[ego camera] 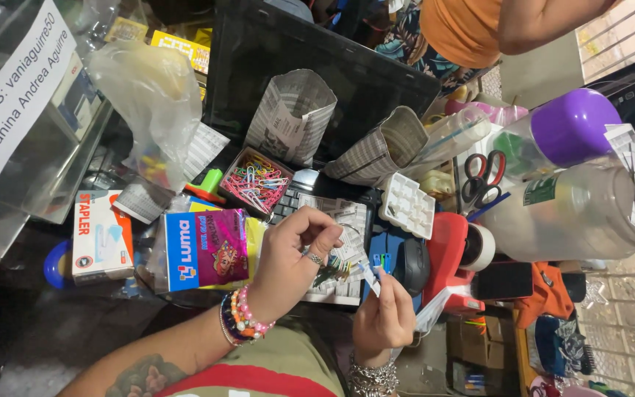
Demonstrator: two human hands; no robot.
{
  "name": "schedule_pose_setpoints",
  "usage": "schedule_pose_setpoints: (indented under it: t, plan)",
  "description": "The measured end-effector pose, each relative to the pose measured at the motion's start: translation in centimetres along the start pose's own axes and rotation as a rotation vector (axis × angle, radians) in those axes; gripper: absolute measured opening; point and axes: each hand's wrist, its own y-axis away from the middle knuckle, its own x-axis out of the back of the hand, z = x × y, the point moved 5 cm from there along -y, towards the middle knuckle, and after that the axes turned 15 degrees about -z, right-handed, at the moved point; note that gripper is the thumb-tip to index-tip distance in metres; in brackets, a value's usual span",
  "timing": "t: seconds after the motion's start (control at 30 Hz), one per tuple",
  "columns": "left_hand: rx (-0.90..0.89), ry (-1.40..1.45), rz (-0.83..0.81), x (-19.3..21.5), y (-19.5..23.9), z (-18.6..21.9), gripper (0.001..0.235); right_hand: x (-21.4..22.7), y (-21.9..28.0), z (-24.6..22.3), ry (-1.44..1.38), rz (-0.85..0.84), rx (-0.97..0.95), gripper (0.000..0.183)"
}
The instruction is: Organize and sort small price tags and labels on a cluttered desk.
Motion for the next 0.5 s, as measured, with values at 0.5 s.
schedule_pose_setpoints:
  t: [0.5]
  plan:
    - [0.022,0.061,-0.008,-0.39,0.27,-0.25,0.012,-0.2,0.13,-0.18,0.044,-0.024,0.006,0.022]
